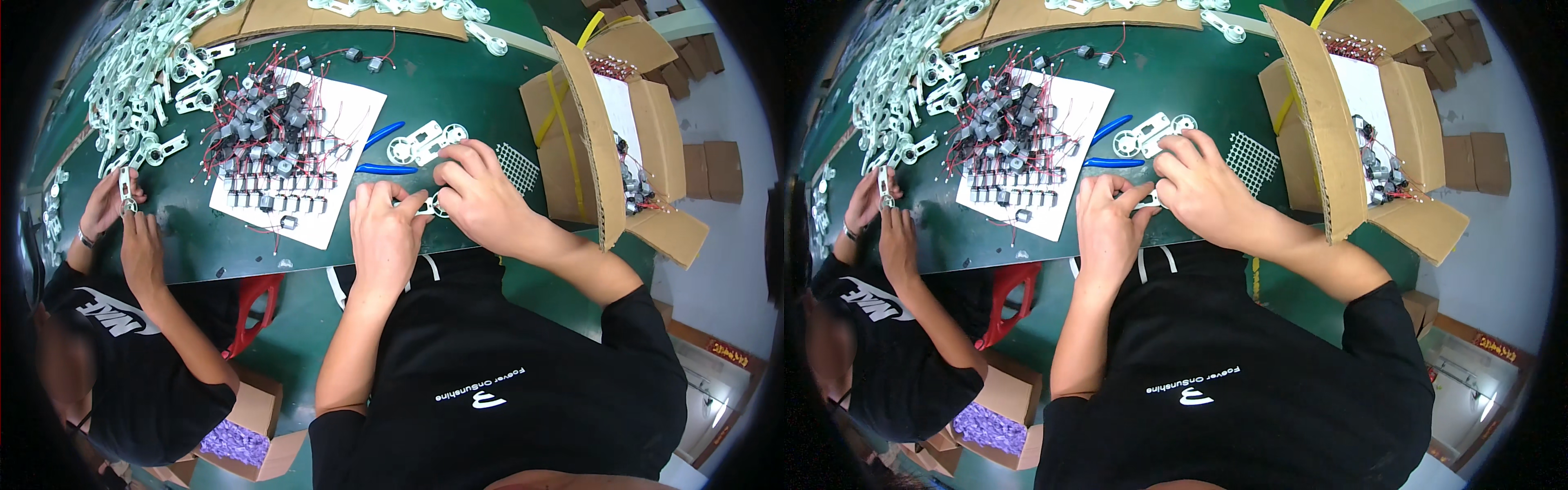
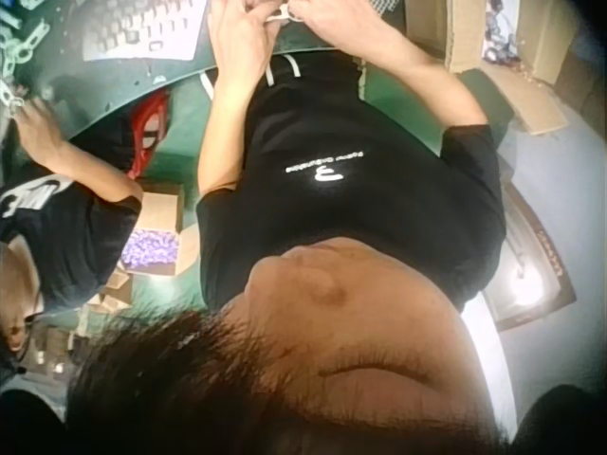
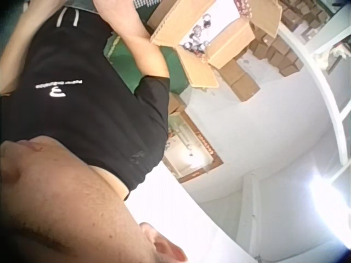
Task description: Assemble small electronic motor components into white plastic housings at a factory workbench.
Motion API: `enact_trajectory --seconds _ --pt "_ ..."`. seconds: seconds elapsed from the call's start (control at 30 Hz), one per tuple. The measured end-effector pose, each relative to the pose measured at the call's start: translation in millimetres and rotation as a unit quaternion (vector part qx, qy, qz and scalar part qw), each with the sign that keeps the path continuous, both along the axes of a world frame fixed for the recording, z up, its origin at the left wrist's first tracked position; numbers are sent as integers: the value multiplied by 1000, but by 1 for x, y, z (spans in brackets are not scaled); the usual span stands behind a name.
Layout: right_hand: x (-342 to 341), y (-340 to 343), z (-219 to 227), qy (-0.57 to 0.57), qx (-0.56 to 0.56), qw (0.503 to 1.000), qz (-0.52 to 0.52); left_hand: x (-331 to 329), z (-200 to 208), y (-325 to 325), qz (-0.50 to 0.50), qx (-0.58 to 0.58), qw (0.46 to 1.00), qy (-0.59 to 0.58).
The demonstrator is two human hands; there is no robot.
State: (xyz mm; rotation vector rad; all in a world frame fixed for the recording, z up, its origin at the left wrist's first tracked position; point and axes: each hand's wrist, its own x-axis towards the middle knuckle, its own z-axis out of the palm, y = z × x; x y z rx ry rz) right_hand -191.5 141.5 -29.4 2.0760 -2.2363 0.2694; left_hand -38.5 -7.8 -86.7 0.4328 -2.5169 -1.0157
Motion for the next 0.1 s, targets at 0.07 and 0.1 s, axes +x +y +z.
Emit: enact_trajectory --seconds 0.07,0.1 --pt "-2 1 4 -53 21 998 -6 1 0 0 2 0 1000 2" --pt "-5 4 6 -83 36 996 -3 0 -1 0 -1 0 1000 5"
